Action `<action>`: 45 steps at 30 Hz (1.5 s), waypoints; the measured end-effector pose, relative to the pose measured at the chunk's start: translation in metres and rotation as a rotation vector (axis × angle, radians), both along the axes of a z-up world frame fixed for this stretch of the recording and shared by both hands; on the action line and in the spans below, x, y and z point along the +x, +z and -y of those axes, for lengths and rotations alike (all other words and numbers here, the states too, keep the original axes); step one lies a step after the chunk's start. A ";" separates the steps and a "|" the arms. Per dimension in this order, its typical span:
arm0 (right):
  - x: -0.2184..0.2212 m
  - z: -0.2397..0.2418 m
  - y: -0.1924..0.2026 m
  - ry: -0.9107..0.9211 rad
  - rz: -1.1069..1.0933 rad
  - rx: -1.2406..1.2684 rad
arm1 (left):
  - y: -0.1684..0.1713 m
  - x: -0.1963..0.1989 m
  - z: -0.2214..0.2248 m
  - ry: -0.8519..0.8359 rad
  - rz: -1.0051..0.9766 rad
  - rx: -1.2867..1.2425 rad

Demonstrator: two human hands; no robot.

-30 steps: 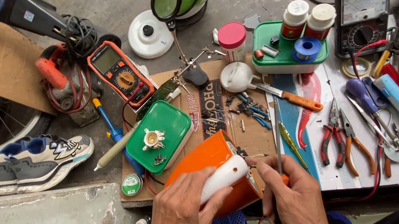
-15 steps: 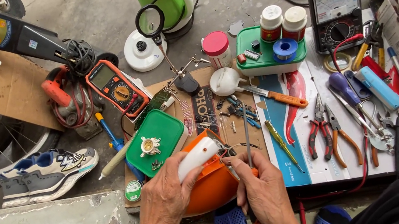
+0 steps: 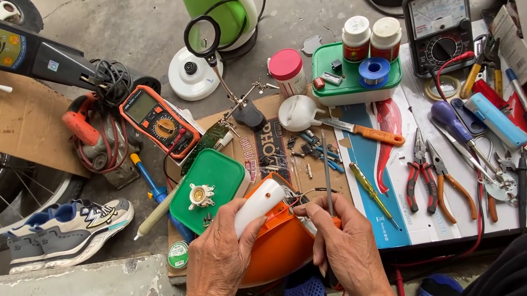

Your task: A person is repairing an electric kettle by using a screwdriver to assemble or disassemble parts and pliers to manipulate internal components.

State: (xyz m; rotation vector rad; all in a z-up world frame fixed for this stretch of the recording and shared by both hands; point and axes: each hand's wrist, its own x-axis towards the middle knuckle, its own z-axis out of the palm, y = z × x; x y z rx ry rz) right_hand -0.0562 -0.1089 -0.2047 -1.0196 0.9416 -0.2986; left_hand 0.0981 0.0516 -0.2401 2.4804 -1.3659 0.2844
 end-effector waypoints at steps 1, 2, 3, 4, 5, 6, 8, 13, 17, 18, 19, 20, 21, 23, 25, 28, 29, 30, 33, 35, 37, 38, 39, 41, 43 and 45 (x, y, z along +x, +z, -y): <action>0.000 0.000 -0.001 -0.005 0.011 -0.009 | 0.001 0.000 0.000 -0.013 0.013 -0.006; -0.001 0.000 -0.003 -0.001 0.011 -0.010 | 0.001 0.000 0.000 -0.009 0.013 -0.007; -0.003 0.001 -0.006 -0.043 0.031 -0.039 | 0.001 0.000 0.000 -0.012 0.006 -0.009; -0.004 0.002 -0.009 -0.086 0.052 -0.067 | 0.001 0.000 -0.001 -0.014 -0.002 -0.011; -0.003 0.003 -0.006 -0.082 0.053 -0.068 | 0.002 -0.001 -0.002 -0.010 -0.001 -0.011; -0.002 0.005 -0.004 -0.179 0.062 -0.035 | 0.002 -0.001 -0.002 -0.023 0.008 -0.013; -0.002 0.009 0.001 -0.279 0.069 -0.004 | 0.003 -0.003 -0.003 -0.038 0.016 -0.016; -0.003 0.012 0.004 -0.408 0.086 0.005 | 0.000 -0.004 -0.009 -0.015 -0.037 -0.020; -0.004 0.009 0.008 -0.370 0.138 0.012 | -0.002 -0.004 -0.014 -0.013 -0.010 -0.010; -0.005 0.008 0.005 -0.355 0.178 -0.035 | -0.003 -0.003 -0.015 0.004 -0.027 -0.012; -0.005 0.006 0.001 -0.340 0.217 -0.082 | -0.004 -0.002 -0.016 0.020 -0.043 -0.014; -0.005 0.006 0.000 -0.346 0.215 -0.079 | -0.005 -0.001 -0.017 0.014 -0.045 -0.011; -0.004 0.005 -0.002 -0.368 0.213 -0.066 | -0.006 0.000 -0.018 0.063 -0.048 0.002; -0.002 0.005 -0.004 -0.404 0.211 -0.054 | -0.008 0.003 -0.021 0.097 -0.051 0.014; -0.001 0.005 -0.009 -0.453 0.220 0.021 | -0.011 0.005 -0.027 0.201 -0.107 0.052; -0.002 0.006 -0.004 -0.439 0.220 0.069 | -0.017 0.006 -0.045 0.220 -0.127 0.043; -0.003 0.006 -0.002 -0.450 0.216 0.073 | -0.022 0.008 -0.050 0.210 -0.130 0.049; -0.004 0.006 0.000 -0.433 0.203 0.067 | -0.026 0.009 -0.056 0.262 -0.135 0.071; -0.002 0.003 0.004 -0.404 0.190 0.092 | -0.034 0.012 -0.069 0.331 -0.129 0.099; -0.001 -0.001 0.005 -0.388 0.190 0.125 | -0.035 0.013 -0.073 0.353 -0.118 0.106; -0.001 -0.004 0.004 -0.336 0.226 0.080 | -0.033 0.013 -0.074 0.317 -0.133 0.055; 0.000 -0.005 0.004 -0.336 0.224 0.083 | -0.032 0.014 -0.075 0.317 -0.134 0.059; 0.001 -0.007 0.004 -0.261 0.223 0.089 | -0.031 0.014 -0.076 0.338 -0.156 0.066; 0.004 -0.009 0.002 -0.189 0.220 0.094 | -0.029 0.014 -0.075 0.357 -0.180 0.073; 0.009 -0.013 -0.002 0.039 0.144 0.004 | -0.026 0.014 -0.074 0.365 -0.210 0.065; 0.018 -0.011 0.012 0.078 0.138 0.009 | -0.027 0.017 -0.073 0.335 -0.191 0.065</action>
